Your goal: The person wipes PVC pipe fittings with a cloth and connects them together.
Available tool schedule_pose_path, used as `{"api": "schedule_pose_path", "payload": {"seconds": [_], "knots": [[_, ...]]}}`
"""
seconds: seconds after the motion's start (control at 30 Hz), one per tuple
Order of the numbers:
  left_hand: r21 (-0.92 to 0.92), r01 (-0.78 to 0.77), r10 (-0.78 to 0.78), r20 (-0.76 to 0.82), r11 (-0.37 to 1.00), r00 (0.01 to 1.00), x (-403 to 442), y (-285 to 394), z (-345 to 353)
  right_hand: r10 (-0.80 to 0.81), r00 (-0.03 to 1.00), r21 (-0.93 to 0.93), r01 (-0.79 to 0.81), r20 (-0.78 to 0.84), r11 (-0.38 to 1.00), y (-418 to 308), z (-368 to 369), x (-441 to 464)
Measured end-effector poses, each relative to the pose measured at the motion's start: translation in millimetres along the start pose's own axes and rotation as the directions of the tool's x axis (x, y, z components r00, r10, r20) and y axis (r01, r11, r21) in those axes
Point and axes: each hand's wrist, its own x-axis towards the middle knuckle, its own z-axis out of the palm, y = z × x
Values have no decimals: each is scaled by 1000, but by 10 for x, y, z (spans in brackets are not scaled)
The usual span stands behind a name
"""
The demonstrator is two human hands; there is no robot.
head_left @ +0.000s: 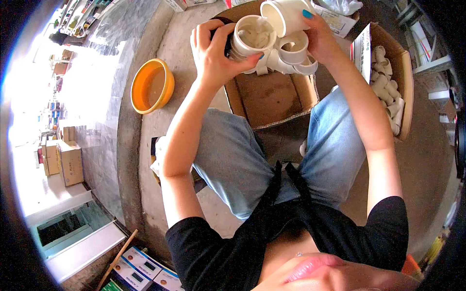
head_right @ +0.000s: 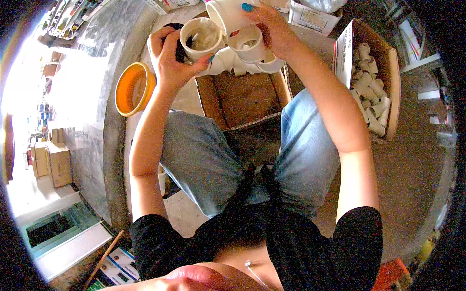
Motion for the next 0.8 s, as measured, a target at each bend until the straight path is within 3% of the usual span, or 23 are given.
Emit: {"api": "schedule_pose_path", "payload": {"seconds": [0.1, 0.2, 0.3, 0.4, 0.43, 0.5, 0.57, 0.63, 0.73, 0.8], "knots": [[66, -24, 25, -14, 998, 1000, 11, 52, -28, -25, 999, 157, 31, -43, 987, 45, -122, 1], [45, 12, -14, 34, 999, 999, 20, 67, -7, -39, 999, 236, 31, 30, 971, 33, -157, -35], [-24, 72, -67, 177, 997, 982, 0, 68, 24, -7, 997, 201, -8, 73, 980, 44, -127, -47], [-151, 187, -148, 236, 971, 961, -27, -28, 66, 0, 989, -42, 6, 145, 999, -102, 27, -45], [-193, 235, -186, 240, 953, 953, -28, -46, 61, -33, 979, -291, 91, 199, 952, -230, 63, -47], [-265, 332, -261, 270, 905, 927, -15, -72, 9, -54, 944, -695, 278, 325, 664, -496, 113, -46], [-314, 386, -296, 298, 868, 908, -23, -113, -9, 26, 914, -768, 324, 405, 553, -586, 51, -47], [-311, 266, -185, 266, 912, 946, -37, -160, -2, 130, 863, -791, 375, 488, 482, -622, -74, -40], [-301, 173, -100, 244, 938, 965, -35, -168, -1, 14, 807, -761, 551, 591, 342, -654, -47, -36], [-304, 167, -92, 244, 938, 965, -42, -188, -1, -155, 788, -747, 615, 596, 252, -684, 114, -65]]}}
